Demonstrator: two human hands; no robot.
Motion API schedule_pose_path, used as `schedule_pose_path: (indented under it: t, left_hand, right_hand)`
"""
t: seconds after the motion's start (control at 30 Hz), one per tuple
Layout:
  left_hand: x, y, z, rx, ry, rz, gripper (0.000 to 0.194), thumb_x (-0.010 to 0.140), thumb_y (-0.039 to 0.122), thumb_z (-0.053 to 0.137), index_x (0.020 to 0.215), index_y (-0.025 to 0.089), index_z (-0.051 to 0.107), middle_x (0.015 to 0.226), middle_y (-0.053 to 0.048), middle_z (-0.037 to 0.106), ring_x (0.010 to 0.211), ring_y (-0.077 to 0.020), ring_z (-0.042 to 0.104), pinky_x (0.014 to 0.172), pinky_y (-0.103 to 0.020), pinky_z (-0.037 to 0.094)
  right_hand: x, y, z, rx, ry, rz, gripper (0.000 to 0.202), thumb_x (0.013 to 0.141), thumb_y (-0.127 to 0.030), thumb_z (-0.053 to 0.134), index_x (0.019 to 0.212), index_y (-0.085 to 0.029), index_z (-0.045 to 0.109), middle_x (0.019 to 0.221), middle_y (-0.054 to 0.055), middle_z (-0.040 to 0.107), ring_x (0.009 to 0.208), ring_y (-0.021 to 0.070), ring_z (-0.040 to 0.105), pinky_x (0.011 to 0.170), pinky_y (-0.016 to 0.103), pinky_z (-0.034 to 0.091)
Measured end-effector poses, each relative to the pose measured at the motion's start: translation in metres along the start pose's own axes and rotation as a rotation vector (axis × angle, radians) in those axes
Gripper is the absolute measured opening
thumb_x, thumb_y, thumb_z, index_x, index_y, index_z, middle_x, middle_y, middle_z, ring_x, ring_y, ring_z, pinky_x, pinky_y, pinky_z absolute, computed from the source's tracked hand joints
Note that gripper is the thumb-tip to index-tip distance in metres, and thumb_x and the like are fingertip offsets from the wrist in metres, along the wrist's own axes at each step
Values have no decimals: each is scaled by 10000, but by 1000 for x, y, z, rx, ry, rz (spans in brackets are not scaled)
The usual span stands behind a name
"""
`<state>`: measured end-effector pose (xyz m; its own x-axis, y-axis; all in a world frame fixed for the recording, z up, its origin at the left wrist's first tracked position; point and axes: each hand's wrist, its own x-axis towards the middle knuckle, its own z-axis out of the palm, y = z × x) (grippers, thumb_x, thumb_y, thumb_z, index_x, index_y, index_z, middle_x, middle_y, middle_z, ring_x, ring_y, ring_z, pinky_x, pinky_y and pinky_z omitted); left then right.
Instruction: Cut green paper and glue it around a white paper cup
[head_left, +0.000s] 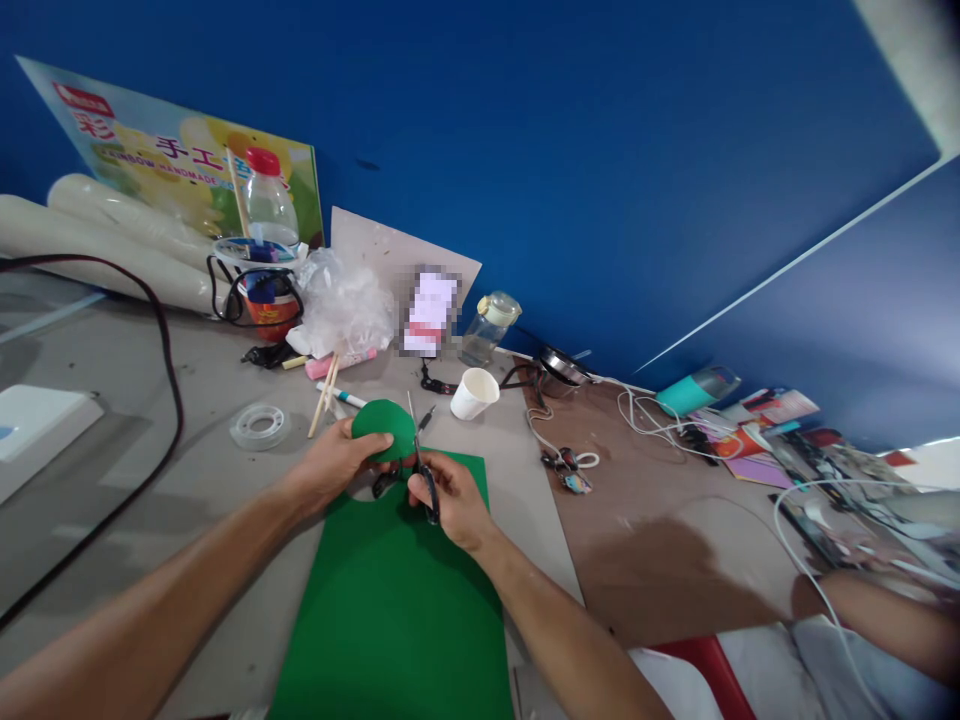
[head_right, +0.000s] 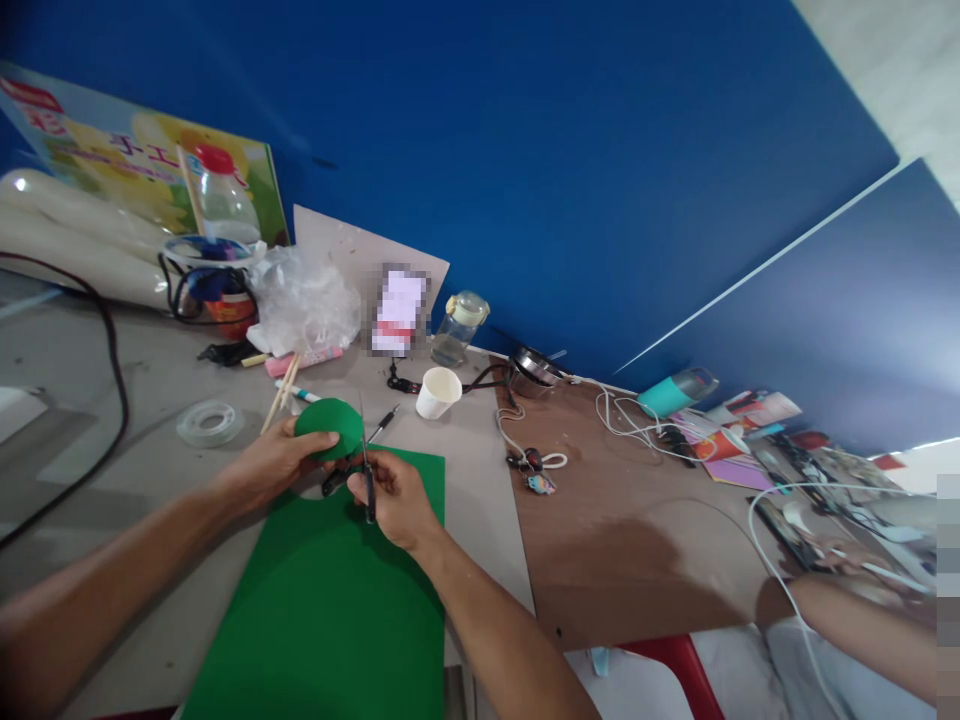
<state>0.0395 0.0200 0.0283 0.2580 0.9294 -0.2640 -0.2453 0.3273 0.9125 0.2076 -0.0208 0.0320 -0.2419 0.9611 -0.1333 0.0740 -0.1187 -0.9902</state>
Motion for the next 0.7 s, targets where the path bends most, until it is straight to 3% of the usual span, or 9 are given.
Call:
schedule_pose_path:
  t: [0.7]
  left_hand:
    - [0, 4, -6, 23, -17, -25, 133, 654, 242, 685, 595, 154, 604, 574, -12, 618, 532, -125, 560, 514, -228, 451]
  right_hand:
    - [-1, 3, -1, -48, -30, 27, 308, 685, -417, 695, 849, -177, 594, 547, -49, 512, 513, 99, 465, 502, 226, 356]
